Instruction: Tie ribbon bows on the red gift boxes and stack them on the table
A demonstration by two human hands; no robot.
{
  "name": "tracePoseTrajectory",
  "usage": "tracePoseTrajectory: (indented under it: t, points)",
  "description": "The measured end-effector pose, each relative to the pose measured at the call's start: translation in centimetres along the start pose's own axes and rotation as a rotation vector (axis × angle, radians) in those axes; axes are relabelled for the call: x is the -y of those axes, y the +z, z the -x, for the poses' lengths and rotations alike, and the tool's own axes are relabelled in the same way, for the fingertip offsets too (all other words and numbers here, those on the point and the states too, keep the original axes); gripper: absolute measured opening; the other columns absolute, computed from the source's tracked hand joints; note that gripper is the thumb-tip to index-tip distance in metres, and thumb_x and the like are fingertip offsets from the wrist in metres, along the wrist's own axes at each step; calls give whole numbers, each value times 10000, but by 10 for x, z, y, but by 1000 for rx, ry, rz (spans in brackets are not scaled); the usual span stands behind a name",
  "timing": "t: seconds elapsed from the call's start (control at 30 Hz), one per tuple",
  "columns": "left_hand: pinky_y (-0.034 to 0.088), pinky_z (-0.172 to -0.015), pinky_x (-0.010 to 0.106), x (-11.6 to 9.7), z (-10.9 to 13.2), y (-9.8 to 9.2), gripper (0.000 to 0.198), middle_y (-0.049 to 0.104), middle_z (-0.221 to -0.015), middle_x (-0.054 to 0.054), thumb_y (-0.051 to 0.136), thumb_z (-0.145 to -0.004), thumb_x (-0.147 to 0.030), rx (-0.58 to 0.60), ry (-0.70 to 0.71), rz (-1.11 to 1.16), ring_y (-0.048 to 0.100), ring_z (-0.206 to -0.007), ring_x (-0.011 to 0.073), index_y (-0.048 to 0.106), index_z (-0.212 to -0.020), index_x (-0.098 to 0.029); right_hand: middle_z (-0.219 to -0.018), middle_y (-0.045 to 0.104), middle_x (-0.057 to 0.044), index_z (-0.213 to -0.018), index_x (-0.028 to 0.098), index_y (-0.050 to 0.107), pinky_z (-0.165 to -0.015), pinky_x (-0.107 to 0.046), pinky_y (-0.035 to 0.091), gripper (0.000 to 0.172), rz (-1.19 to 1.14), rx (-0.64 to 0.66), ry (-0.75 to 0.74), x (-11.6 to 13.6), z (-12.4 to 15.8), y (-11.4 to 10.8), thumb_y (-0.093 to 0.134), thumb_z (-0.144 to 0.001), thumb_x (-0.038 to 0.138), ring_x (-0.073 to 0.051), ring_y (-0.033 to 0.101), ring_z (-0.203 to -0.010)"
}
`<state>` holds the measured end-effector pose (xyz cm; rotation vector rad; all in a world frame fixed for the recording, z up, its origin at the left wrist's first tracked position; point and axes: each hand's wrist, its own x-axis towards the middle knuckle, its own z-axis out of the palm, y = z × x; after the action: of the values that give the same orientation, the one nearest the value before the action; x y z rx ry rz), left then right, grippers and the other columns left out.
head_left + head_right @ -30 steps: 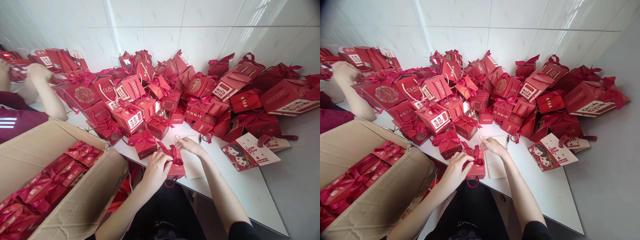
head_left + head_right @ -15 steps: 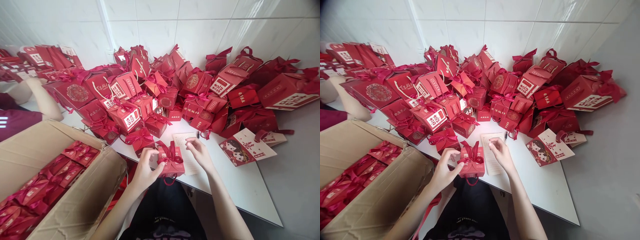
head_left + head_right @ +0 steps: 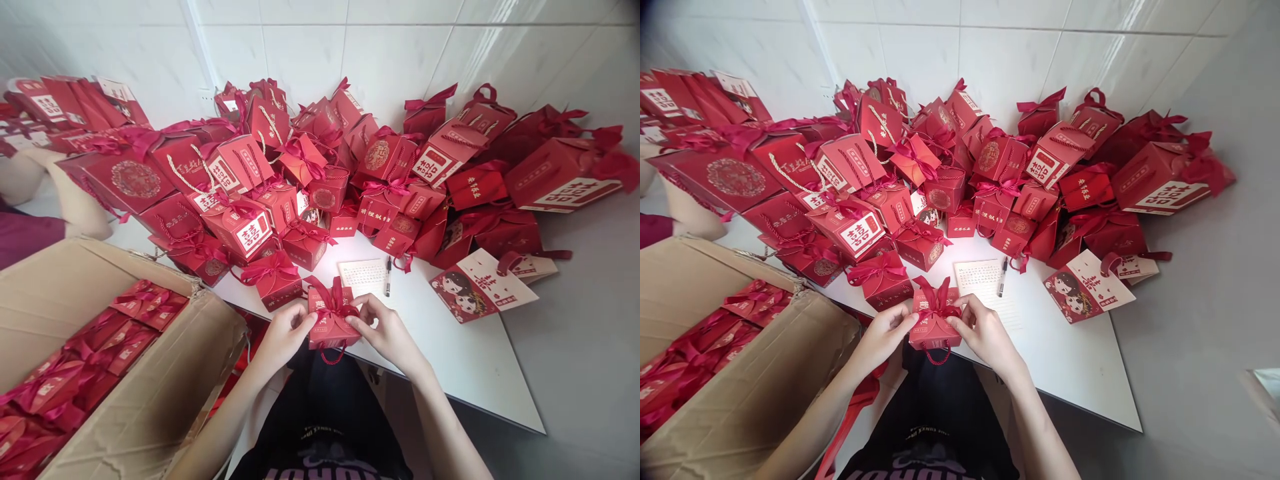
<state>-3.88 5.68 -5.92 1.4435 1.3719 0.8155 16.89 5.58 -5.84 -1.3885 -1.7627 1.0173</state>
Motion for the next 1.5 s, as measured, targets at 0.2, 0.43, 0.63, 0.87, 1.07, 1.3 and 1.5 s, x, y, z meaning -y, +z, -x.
tracePoseTrajectory:
  t: [0.2, 0.43, 0.63, 0.87, 1.07, 1.3, 1.5]
  points:
    - [311, -514, 212, 1, -3, -2, 333, 365, -569, -55, 492, -797, -405, 21, 53, 32, 362, -537, 93, 366, -581, -185, -717, 572, -7, -951, 206, 502, -627, -285, 441, 193, 135, -145, -30, 6, 2, -1, 472, -864, 377, -157, 535, -633]
    - [304, -484, 210, 0, -3, -2, 334, 372, -541, -56, 492, -792, -405, 34, 38, 48, 365, -508, 91, 376, -570, -184, -714, 575, -6, -807, 215, 504, -655, -301, 459, 92, 48, -121, -16, 3, -1, 4, 498, -832, 303, -162, 561, -667]
    - [324, -510, 219, 5, -3, 0, 329, 394, -556, -50, 503, -783, -411, 40, 20, 109, 390, -526, 98, 389, -576, -183, -856, 534, -15, -887, 226, 475, -732, -313, 472, 220, -222, -66, -78, -2, 2, -3, 583, -788, 389, -165, 562, -783]
    - [344, -537, 229, 6, -5, 0, 342, 405, -554, -50, 500, -785, -428, 44, 38, 141, 413, -539, 105, 385, -573, -186, -487, 394, 39, -536, 203, 383, -562, -277, 346, 506, -106, 16, 287, -1, -7, -2, 353, -856, 593, -124, 408, -511]
    - [339, -550, 227, 7, -7, 0, 334, 404, -557, -53, 491, -790, -421, 52, 50, 131, 407, -544, 101, 383, -578, -186, -484, 408, 59, -580, 212, 394, -482, -246, 280, 440, -284, 33, 239, 1, -11, 6, 529, -762, 590, -105, 373, -459]
    - [362, -548, 220, 13, -10, -4, 336, 433, -579, -51, 510, -783, -442, 138, 37, 210, 430, -548, 97, 408, -598, -181, -500, 433, 60, -604, 206, 404, -496, -242, 281, 398, -552, 67, 169, -16, -9, 9, 559, -794, 519, -93, 367, -452]
    - [355, -551, 211, 22, -15, -7, 339, 427, -594, -48, 486, -813, -438, 211, 104, 236, 419, -558, 90, 415, -610, -176, -555, 372, 61, -610, 200, 386, -498, -228, 237, 392, -787, 60, 202, -32, -10, 20, 612, -771, 478, -84, 305, -480]
